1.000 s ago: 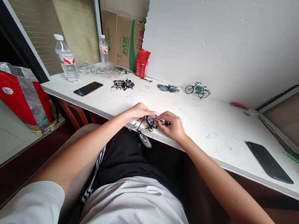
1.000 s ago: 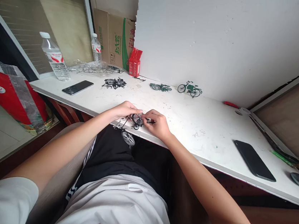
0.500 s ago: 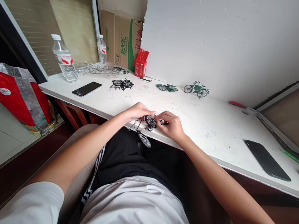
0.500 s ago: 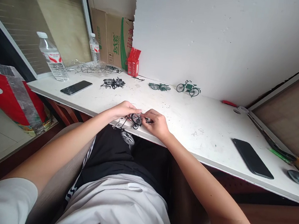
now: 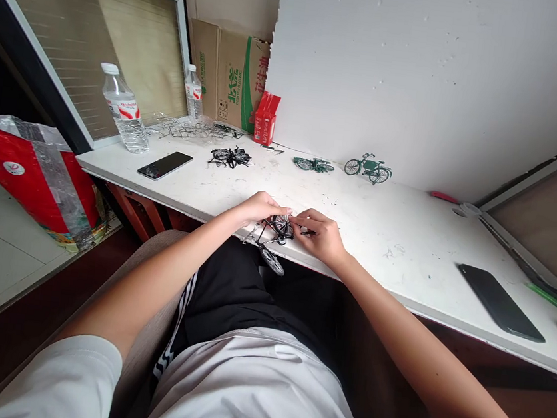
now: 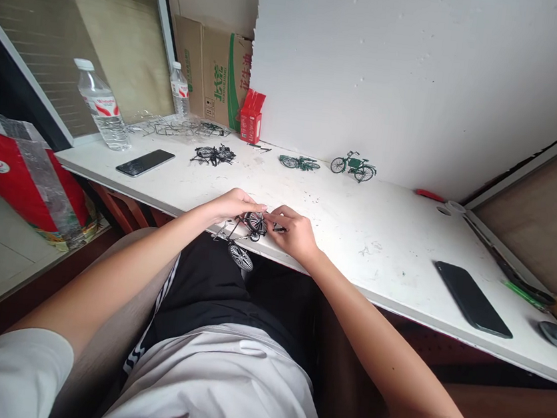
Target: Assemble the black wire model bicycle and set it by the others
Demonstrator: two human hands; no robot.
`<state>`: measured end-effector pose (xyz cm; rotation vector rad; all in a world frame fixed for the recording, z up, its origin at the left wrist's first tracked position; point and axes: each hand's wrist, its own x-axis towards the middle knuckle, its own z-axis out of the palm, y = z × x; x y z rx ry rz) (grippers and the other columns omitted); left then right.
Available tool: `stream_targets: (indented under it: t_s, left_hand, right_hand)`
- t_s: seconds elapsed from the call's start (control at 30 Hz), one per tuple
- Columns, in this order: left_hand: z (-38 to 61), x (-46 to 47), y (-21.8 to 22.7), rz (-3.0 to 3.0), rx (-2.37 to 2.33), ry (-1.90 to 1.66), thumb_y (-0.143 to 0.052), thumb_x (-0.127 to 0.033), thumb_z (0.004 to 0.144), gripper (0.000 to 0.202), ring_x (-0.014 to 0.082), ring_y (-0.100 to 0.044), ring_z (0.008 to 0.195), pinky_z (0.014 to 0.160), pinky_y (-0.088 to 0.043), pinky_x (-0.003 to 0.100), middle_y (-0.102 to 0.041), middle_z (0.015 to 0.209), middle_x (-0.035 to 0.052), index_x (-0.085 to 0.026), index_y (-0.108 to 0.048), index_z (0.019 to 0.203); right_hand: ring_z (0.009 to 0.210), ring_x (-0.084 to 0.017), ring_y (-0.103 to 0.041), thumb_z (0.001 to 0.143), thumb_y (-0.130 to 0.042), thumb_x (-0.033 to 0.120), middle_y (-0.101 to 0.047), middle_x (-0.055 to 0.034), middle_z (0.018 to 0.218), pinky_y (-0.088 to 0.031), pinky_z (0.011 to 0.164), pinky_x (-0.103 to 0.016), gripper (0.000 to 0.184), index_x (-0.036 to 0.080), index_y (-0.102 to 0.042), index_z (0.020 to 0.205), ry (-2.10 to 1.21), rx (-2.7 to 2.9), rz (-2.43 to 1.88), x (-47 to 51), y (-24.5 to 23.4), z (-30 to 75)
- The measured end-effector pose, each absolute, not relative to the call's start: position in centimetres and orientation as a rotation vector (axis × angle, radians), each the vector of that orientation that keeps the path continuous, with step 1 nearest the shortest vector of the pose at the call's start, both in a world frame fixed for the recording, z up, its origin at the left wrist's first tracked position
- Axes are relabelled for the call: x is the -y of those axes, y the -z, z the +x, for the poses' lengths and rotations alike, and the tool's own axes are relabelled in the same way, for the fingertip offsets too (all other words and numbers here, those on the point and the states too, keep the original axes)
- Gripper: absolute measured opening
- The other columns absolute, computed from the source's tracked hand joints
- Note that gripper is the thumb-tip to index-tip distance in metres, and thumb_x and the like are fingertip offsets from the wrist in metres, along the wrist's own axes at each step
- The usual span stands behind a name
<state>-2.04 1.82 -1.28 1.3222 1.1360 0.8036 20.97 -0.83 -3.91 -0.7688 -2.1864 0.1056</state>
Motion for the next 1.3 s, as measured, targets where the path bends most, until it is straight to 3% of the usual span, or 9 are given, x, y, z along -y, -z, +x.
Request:
stream_targets:
  t_s: [0.23, 0.8, 1.3]
  left_hand:
    - [-2.00, -1.69, 1.13, 1.387, -1.152, -0.778, -0.095, -0.054, 0.071, 0.046, 0.0149, -0.061, 0.057, 0.054, -0.053, 0.028, -0.071, 0.067, 0.0081, -0.010, -0.081, 0.076]
    - [-1.93, -1.43, 0.84, 1.400, -1.171, -0.778, -0.093, -0.050, 0.075, 0.043, 0.0143, -0.059, 0.055, 0.052, -0.050, 0.027, -0.071, 0.065, 0.0078, -0.010, -0.081, 0.076]
    - [-1.67, -1.30, 0.97, 1.381, -1.187, -0.812, -0.092, -0.047, 0.078, 0.039, 0.0137, -0.060, 0.054, 0.050, -0.047, 0.025, -0.072, 0.066, 0.0079, -0.009, -0.079, 0.077]
  right_hand:
    - [0.078, -0.019, -0.075, 0.098, -0.067, 0.022, -0.080, -0.0066, 0.105, -0.059, 0.068, -0.031, 0.026, 0.029, -0.085, 0.116, -0.060, 2.218, -0.782, 0.63, 4.19, 21.28]
    - [0.080, -0.018, -0.074, 0.096, -0.067, 0.016, -0.079, -0.0062, 0.106, -0.056, 0.068, -0.030, 0.026, 0.026, -0.084, 0.112, -0.051, 2.228, -0.766, 0.80, 4.06, 21.22]
    - [0.079, -0.018, -0.075, 0.099, -0.068, 0.020, -0.079, -0.0077, 0.104, -0.057, 0.069, -0.028, 0.020, 0.024, -0.084, 0.109, -0.012, 2.242, -0.731, 0.51, 4.33, 21.49]
